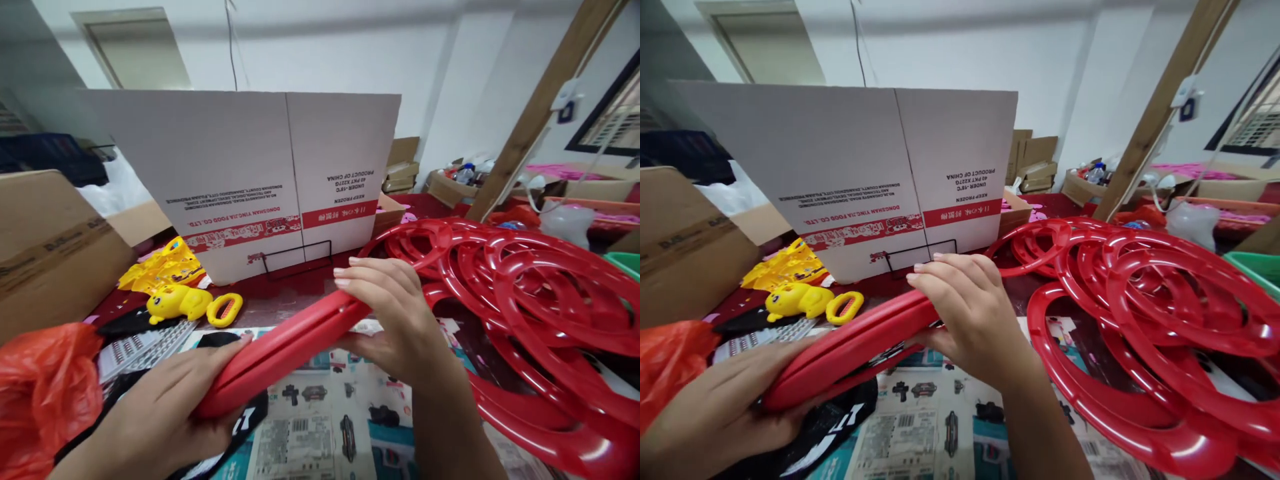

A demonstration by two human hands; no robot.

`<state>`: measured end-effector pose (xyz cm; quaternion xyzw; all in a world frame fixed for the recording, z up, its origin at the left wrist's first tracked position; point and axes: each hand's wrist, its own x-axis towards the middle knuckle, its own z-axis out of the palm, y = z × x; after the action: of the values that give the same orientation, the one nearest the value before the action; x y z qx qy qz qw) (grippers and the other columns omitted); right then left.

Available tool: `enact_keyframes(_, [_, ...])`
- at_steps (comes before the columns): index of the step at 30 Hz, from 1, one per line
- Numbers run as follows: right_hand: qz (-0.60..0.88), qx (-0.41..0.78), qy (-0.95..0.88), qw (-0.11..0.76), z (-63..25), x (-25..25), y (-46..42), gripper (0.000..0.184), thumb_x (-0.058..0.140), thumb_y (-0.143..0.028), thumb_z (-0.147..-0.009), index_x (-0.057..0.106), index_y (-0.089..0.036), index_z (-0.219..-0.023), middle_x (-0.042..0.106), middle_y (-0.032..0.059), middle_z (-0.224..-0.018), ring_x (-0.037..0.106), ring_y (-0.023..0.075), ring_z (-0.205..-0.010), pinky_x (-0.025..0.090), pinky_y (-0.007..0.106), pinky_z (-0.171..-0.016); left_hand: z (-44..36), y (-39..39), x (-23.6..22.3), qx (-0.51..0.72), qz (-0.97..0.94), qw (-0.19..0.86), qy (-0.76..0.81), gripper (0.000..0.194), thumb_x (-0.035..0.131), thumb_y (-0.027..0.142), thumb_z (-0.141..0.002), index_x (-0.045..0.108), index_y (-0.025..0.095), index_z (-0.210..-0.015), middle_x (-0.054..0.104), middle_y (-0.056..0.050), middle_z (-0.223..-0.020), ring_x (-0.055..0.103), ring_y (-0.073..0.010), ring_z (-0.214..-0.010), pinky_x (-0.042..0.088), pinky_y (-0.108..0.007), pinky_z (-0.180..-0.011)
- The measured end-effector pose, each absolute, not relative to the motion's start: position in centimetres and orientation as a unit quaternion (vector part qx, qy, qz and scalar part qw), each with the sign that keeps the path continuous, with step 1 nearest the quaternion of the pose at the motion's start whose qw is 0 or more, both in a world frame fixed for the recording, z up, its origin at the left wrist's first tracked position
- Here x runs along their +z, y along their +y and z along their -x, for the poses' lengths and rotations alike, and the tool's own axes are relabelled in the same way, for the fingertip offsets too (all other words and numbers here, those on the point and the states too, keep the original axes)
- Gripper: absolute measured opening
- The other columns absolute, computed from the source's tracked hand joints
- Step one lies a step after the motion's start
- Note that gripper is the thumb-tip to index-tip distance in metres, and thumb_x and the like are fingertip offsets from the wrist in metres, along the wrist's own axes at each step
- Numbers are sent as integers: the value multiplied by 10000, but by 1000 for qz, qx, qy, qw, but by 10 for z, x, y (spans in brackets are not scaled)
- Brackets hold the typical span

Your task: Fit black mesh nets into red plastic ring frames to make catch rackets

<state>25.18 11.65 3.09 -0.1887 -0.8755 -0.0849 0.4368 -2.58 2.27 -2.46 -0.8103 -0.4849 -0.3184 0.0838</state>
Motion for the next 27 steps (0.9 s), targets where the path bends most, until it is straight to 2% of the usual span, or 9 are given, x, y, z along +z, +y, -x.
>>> enact_keyframes(2, [200,-71,-906,367,-260,36,110,416,734,-409,-777,597,-192,-1104,687,78,-1089,591,259,-1055,382,432,-957,28,18,-21,-273,849,130,-433,656,562,139,-740,430,302,-1361,746,0,-977,708,-200,-761,563,-250,-771])
enact_keyframes(5, [212,-72,-933,283,-261,35,104,209,692,-294,-777,646,-163,-932,704,54,-899,611,203,-838,398,376,-840,35,15,-17,-222,880,146,-394,736,507,171,-791,252,272,-1474,734,-22,-1040,704,-217,-834,567,-270,-775])
enact_keyframes(8, [188,-96,-938,276,-253,28,108,119,632,-261,-789,627,-155,-842,671,41,-805,559,171,-739,383,330,-736,39,13,-13,-172,879,158,-415,600,471,198,-811,347,239,-1396,715,-51,-1091,693,-223,-912,563,-292,-813])
enact_keyframes(11, [140,-131,-933,305,-241,22,116,140,580,-294,-845,600,-162,-799,625,28,-744,494,158,-695,353,316,-688,32,15,-4,-150,860,190,-449,403,451,223,-819,455,200,-1221,717,-101,-1058,694,-249,-904,567,-351,-810])
enact_keyframes(14, [111,-158,-928,320,-232,18,118,148,559,-283,-867,585,-167,-780,597,21,-723,463,158,-687,330,317,-671,14,20,6,-152,847,224,-458,302,470,284,-840,496,144,-1106,726,-151,-940,703,-288,-803,578,-401,-710])
enact_keyframes(17, [114,-163,-926,320,-228,19,113,167,566,-298,-871,583,-168,-767,591,18,-721,451,160,-687,323,322,-664,2,26,9,-130,851,249,-445,262,496,262,-829,531,102,-1033,714,-173,-857,688,-306,-667,537,-400,-528])
enact_keyframes(20, [154,-101,-944,275,-231,22,108,208,676,-355,-819,591,-166,-798,612,23,-793,475,163,-734,347,311,-684,5,31,5,-101,869,230,-425,182,499,226,-798,561,137,-943,692,-131,-772,647,-283,-577,477,-376,-469])
enact_keyframes(23, [197,-22,-959,203,-235,24,106,280,775,-354,-741,607,-167,-863,622,34,-885,504,165,-787,363,290,-693,14,34,0,-99,877,208,-422,126,497,257,-794,559,198,-886,656,-67,-702,611,-249,-563,476,-366,-518])
enact_keyframes(27, [226,-36,-950,211,-233,24,106,179,732,-296,-771,610,-167,-788,598,14,-781,479,154,-716,323,291,-659,23,37,0,-97,881,233,-400,102,456,227,-824,548,216,-867,645,-47,-680,609,-231,-562,481,-348,-527])
